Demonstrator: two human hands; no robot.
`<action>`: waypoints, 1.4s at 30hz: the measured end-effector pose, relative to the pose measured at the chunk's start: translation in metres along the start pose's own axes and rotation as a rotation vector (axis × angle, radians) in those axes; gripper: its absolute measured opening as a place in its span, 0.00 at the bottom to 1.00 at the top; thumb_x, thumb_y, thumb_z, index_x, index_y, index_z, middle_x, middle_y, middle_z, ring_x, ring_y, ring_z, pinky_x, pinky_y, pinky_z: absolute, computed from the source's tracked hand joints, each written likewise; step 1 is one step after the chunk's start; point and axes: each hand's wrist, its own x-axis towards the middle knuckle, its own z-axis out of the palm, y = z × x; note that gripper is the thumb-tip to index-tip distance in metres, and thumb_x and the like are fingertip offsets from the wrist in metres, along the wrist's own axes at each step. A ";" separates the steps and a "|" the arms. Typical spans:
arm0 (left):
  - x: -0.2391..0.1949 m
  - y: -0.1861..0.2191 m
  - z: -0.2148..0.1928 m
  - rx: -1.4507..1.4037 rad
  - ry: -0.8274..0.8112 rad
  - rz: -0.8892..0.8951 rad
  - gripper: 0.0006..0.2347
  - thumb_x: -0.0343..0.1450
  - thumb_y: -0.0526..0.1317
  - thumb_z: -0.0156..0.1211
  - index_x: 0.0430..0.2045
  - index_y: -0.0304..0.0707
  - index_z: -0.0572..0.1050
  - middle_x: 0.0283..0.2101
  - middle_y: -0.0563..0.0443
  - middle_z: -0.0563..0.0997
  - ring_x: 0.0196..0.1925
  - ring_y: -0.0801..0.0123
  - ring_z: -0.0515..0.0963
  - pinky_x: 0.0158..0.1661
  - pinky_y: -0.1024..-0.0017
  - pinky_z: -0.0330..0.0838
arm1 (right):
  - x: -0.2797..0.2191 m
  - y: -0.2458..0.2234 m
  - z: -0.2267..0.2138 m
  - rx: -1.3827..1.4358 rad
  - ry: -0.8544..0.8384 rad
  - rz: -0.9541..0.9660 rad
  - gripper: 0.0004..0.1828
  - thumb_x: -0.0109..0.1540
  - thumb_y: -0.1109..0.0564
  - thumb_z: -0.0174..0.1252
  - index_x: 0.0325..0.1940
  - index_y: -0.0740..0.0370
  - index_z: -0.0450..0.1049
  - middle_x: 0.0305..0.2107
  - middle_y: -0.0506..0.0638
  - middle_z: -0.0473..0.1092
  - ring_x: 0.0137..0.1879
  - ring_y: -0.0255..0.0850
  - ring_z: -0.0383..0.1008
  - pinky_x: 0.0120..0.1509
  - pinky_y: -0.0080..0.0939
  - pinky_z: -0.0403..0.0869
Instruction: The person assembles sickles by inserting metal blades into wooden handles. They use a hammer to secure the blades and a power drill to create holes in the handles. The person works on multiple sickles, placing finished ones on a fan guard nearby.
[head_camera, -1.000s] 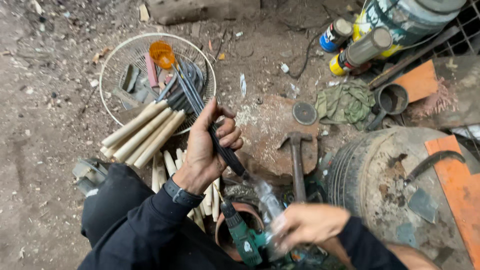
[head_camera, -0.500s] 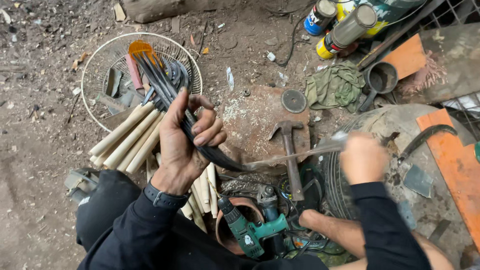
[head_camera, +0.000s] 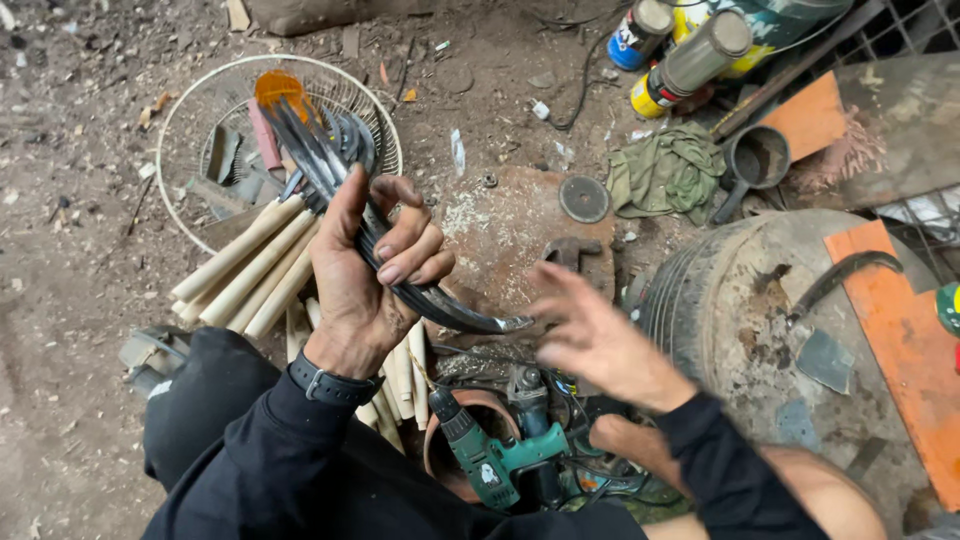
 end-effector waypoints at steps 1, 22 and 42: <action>0.001 -0.001 0.001 -0.013 0.001 -0.011 0.20 0.84 0.50 0.41 0.37 0.30 0.74 0.18 0.60 0.59 0.18 0.78 0.59 0.26 0.76 0.57 | 0.000 -0.008 0.010 0.057 -0.059 -0.032 0.50 0.59 0.61 0.62 0.80 0.60 0.43 0.62 0.48 0.63 0.63 0.42 0.71 0.63 0.47 0.76; -0.002 -0.025 -0.024 0.639 0.341 -0.180 0.14 0.74 0.49 0.58 0.30 0.37 0.71 0.17 0.61 0.63 0.16 0.75 0.64 0.20 0.71 0.64 | -0.009 -0.030 -0.011 -0.868 0.378 -0.144 0.38 0.60 0.60 0.61 0.73 0.63 0.57 0.71 0.65 0.52 0.76 0.62 0.51 0.76 0.56 0.58; -0.014 -0.114 -0.091 2.567 -0.809 -0.454 0.24 0.65 0.51 0.64 0.46 0.30 0.69 0.25 0.41 0.81 0.27 0.50 0.83 0.25 0.57 0.75 | -0.035 0.034 0.045 -0.788 0.126 -0.063 0.27 0.61 0.53 0.59 0.56 0.76 0.63 0.33 0.66 0.74 0.39 0.63 0.76 0.41 0.59 0.72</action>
